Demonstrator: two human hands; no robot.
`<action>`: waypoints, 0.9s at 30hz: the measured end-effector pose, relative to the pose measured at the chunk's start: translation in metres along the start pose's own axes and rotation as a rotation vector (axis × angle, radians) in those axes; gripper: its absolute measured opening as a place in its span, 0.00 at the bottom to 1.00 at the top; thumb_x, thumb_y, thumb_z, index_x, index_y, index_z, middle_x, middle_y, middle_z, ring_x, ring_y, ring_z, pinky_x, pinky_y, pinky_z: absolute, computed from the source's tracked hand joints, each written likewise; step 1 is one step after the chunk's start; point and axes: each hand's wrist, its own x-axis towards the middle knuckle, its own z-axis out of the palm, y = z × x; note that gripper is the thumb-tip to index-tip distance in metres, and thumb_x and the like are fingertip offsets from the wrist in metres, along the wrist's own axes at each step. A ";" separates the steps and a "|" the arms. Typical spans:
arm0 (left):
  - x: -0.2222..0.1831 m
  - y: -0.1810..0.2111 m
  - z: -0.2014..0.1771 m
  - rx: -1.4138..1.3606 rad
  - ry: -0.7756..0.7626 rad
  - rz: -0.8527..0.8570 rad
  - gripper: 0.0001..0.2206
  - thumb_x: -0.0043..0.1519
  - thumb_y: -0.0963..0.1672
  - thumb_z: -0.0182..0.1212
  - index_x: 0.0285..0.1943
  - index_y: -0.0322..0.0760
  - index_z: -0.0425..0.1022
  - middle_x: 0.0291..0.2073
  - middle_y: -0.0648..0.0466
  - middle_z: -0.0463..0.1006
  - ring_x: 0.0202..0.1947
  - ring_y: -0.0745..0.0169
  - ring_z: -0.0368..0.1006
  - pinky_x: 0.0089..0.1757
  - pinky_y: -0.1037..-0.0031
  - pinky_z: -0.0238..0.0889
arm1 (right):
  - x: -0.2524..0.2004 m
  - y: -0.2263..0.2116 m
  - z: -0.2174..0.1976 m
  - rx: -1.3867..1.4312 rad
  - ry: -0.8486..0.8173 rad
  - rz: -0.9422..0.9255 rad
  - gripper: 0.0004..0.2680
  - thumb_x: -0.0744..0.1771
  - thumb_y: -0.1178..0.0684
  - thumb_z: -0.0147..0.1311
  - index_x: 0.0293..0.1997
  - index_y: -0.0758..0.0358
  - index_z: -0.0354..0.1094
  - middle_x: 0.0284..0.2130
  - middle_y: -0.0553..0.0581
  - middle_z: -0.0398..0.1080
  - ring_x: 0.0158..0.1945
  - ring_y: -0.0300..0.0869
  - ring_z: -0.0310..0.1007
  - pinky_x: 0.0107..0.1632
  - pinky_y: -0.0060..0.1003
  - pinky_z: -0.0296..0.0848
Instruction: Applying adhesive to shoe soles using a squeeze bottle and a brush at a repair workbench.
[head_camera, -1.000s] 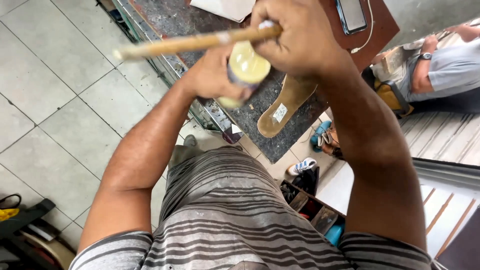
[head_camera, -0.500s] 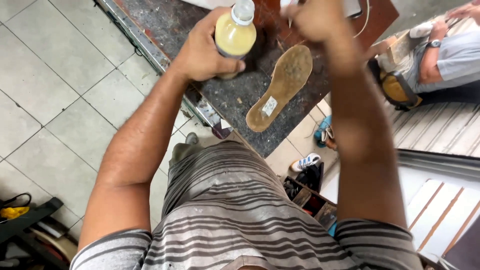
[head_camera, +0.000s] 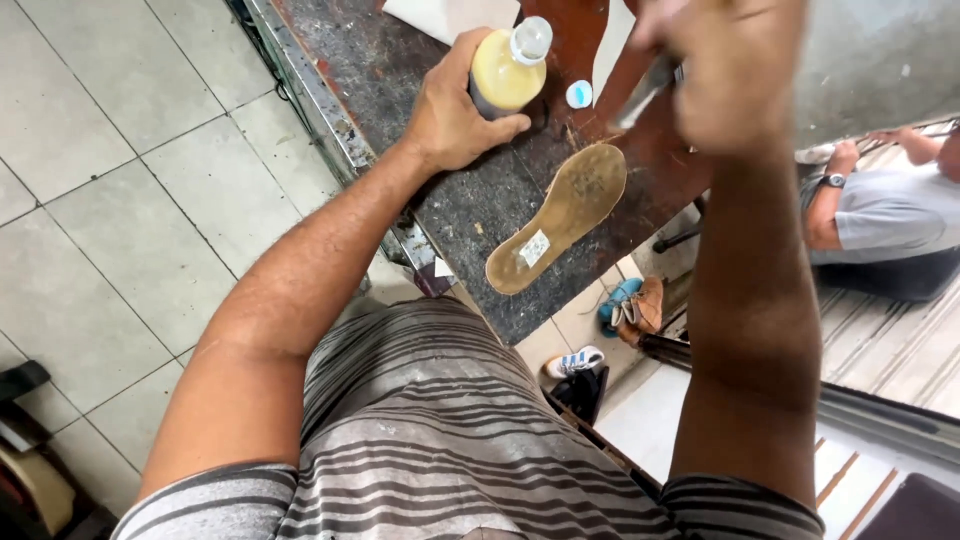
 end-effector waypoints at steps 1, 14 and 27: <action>0.000 -0.002 0.001 -0.001 0.000 0.008 0.37 0.52 0.47 0.84 0.66 0.45 0.61 0.54 0.52 0.75 0.51 0.52 0.71 0.46 0.61 0.66 | 0.004 -0.013 0.013 0.323 -0.017 0.329 0.09 0.69 0.71 0.47 0.35 0.63 0.67 0.35 0.54 0.70 0.40 0.40 0.71 0.47 0.38 0.75; 0.003 0.024 -0.012 -0.049 -0.102 -0.160 0.33 0.51 0.45 0.77 0.64 0.45 0.61 0.53 0.49 0.74 0.55 0.49 0.71 0.49 0.58 0.69 | 0.063 -0.029 0.037 -0.668 -0.611 -0.174 0.02 0.62 0.56 0.58 0.33 0.55 0.72 0.26 0.53 0.71 0.29 0.50 0.72 0.24 0.45 0.62; 0.002 0.013 -0.010 0.063 -0.092 -0.135 0.35 0.48 0.53 0.75 0.64 0.51 0.62 0.51 0.53 0.77 0.50 0.50 0.74 0.45 0.58 0.66 | 0.093 -0.066 0.035 -0.611 -1.046 0.227 0.08 0.61 0.64 0.59 0.38 0.53 0.75 0.27 0.55 0.75 0.29 0.50 0.73 0.29 0.45 0.68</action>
